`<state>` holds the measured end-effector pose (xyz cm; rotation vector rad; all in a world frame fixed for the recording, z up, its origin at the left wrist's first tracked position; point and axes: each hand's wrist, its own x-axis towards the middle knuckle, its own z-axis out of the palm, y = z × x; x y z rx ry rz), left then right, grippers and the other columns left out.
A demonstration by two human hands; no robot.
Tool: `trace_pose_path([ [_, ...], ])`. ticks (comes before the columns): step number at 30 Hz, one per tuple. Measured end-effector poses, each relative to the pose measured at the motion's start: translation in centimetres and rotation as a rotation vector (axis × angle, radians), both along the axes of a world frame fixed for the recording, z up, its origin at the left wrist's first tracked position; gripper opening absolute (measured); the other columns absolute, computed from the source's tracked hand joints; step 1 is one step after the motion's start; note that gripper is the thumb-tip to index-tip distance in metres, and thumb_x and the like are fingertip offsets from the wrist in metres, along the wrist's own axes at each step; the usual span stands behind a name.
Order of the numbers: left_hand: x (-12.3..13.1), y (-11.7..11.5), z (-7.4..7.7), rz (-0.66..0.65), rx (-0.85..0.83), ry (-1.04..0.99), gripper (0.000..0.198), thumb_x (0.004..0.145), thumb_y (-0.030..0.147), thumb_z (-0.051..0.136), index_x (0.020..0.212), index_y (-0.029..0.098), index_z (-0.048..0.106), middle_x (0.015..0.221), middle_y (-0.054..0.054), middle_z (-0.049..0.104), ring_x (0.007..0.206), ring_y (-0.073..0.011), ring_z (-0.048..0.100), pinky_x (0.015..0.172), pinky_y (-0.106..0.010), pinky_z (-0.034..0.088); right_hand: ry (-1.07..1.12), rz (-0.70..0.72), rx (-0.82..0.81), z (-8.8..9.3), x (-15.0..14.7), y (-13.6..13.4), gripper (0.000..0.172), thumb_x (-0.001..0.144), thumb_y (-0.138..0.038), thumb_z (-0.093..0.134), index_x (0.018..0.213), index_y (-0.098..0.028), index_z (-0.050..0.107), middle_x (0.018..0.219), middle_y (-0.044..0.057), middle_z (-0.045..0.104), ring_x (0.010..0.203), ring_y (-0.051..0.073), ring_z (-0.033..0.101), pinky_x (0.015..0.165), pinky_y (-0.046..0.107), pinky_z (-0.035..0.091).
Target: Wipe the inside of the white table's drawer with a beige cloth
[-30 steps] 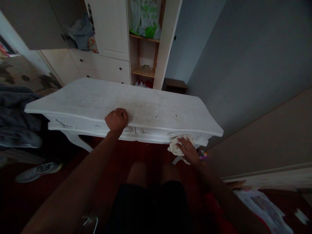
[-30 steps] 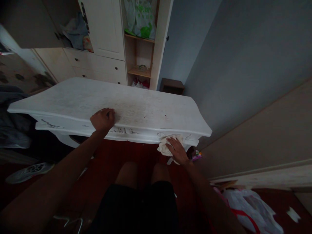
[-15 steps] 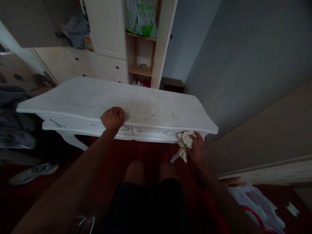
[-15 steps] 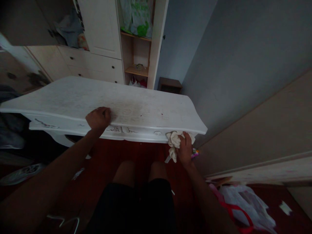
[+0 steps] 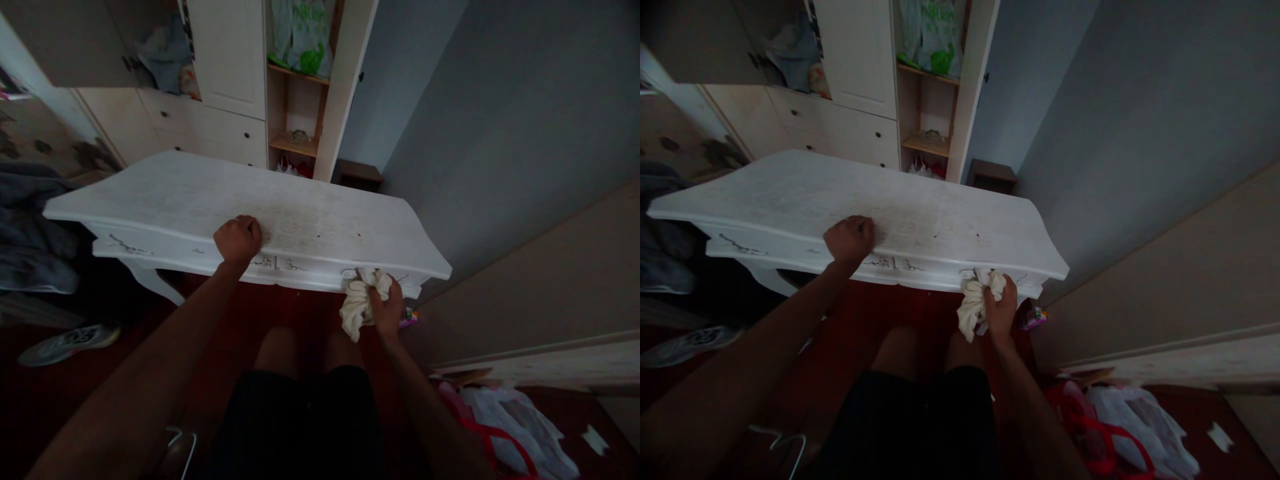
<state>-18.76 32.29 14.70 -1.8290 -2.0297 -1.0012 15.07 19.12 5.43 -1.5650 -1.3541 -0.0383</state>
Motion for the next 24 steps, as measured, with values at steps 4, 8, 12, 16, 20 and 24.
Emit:
trace_pose_path([
  [4, 0.0, 0.1, -0.1, -0.009, 0.011, 0.01, 0.036, 0.088, 0.03, 0.038, 0.084, 0.018, 0.073, 0.082, -0.01, 0.071, 0.07, -0.0227, 0.061, 0.06, -0.032, 0.036, 0.005, 0.01, 0.057, 1.1, -5.1, 0.9, 0.04, 0.083, -0.025, 0.057, 0.121, -0.017, 0.058, 0.121, 0.015, 0.06, 0.114, 0.03, 0.054, 0.103, 0.051, 0.042],
  [8, 0.1, 0.0, 0.0, -0.016, 0.001, -0.013, 0.037, 0.088, 0.029, 0.038, 0.085, 0.018, 0.073, 0.081, -0.01, 0.07, 0.07, -0.0221, 0.06, 0.062, -0.032, 0.037, -0.093, 0.027, 0.07, 1.1, -9.9, 1.4, 0.039, 0.081, -0.021, 0.06, 0.12, -0.019, 0.061, 0.126, 0.015, 0.057, 0.121, 0.032, 0.048, 0.106, 0.054, 0.038],
  [12, 0.2, -0.1, 0.2, -0.005, -0.011, -0.007, 0.037, 0.088, 0.029, 0.038, 0.085, 0.017, 0.073, 0.079, -0.01, 0.07, 0.07, -0.022, 0.06, 0.061, -0.031, 0.036, -0.155, 0.121, 0.06, 0.9, -13.2, 2.1, 0.041, 0.081, -0.015, 0.058, 0.122, -0.02, 0.059, 0.127, 0.013, 0.056, 0.121, 0.03, 0.047, 0.105, 0.052, 0.039],
  [16, 0.1, -0.2, 0.2, -0.008, -0.016, 0.002, 0.037, 0.089, 0.029, 0.038, 0.085, 0.018, 0.073, 0.08, -0.01, 0.07, 0.071, -0.0218, 0.06, 0.061, -0.031, 0.035, -0.172, 0.196, 0.07, 0.4, -16.1, 3.1, 0.042, 0.08, -0.011, 0.058, 0.12, -0.02, 0.059, 0.129, 0.012, 0.055, 0.124, 0.028, 0.046, 0.108, 0.048, 0.038],
  [20, 0.1, -0.3, 0.3, -0.031, -0.008, -0.004, 0.036, 0.088, 0.028, 0.038, 0.084, 0.019, 0.073, 0.08, -0.009, 0.07, 0.072, -0.0213, 0.06, 0.061, -0.031, 0.035, -0.251, 0.313, 0.009, -0.2, -18.3, 3.5, 0.05, 0.075, -0.01, 0.062, 0.124, -0.021, 0.058, 0.135, 0.01, 0.053, 0.131, 0.03, 0.041, 0.111, 0.046, 0.034],
  [24, 0.1, -0.4, 0.5, -0.044, -0.01, -0.029, 0.033, 0.086, 0.027, 0.04, 0.083, 0.019, 0.072, 0.08, -0.009, 0.07, 0.072, -0.0211, 0.06, 0.061, -0.031, 0.034, -0.371, 0.409, -0.078, -0.9, -18.4, 3.5, 0.055, 0.071, -0.011, 0.066, 0.125, -0.02, 0.058, 0.147, 0.01, 0.046, 0.135, 0.033, 0.036, 0.111, 0.047, 0.031],
])
